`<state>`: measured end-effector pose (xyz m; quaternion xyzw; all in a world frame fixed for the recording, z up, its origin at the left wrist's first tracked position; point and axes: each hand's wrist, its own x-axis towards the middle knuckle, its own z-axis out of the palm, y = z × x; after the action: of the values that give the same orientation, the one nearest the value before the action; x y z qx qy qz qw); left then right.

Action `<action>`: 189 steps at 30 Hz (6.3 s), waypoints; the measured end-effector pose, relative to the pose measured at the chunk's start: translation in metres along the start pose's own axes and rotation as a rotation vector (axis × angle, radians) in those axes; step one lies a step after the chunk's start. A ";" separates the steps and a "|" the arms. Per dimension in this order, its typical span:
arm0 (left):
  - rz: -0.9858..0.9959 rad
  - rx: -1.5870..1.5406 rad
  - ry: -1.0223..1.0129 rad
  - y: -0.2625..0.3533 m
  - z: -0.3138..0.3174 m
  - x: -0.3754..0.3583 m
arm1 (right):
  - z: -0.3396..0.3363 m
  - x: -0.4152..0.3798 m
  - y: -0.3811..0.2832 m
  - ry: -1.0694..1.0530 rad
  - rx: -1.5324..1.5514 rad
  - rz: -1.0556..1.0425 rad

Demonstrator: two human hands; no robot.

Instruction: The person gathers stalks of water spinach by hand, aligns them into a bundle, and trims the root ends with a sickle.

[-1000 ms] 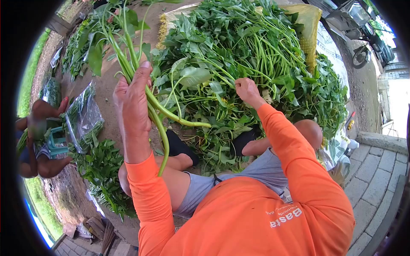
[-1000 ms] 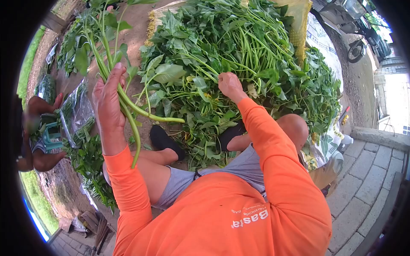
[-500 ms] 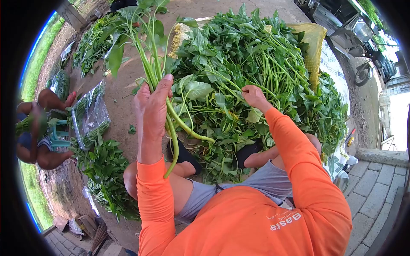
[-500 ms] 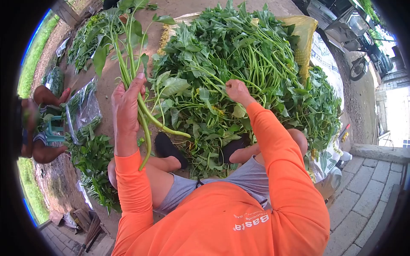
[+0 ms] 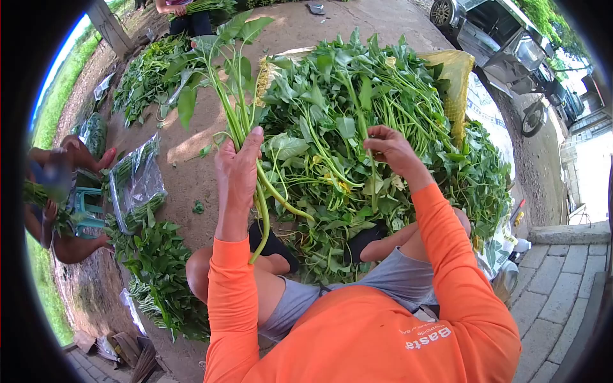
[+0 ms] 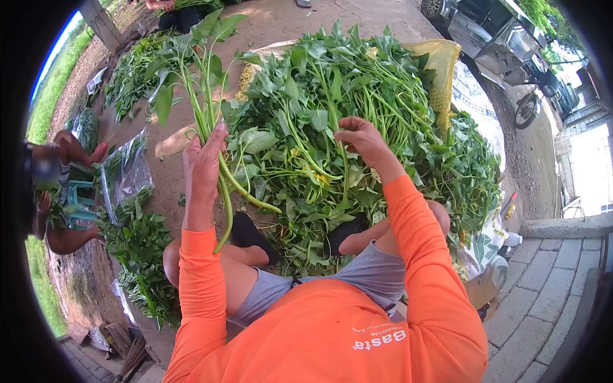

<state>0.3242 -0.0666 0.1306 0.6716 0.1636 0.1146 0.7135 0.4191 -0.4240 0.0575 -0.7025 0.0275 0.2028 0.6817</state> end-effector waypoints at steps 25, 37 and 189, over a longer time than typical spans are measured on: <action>-0.065 -0.386 -0.361 -0.037 0.080 -0.065 | 0.150 -0.099 -0.010 0.176 -0.001 -0.444; -0.238 -0.078 -0.273 -0.032 0.052 -0.049 | 0.119 -0.061 -0.002 0.145 0.175 -0.148; -0.356 -0.391 -0.037 -0.097 0.012 -0.010 | 0.203 -0.157 0.097 -0.251 0.711 0.506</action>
<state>0.3143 -0.0885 0.0350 0.4836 0.2409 0.0043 0.8415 0.1942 -0.2718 0.0189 -0.3656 0.1835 0.4248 0.8076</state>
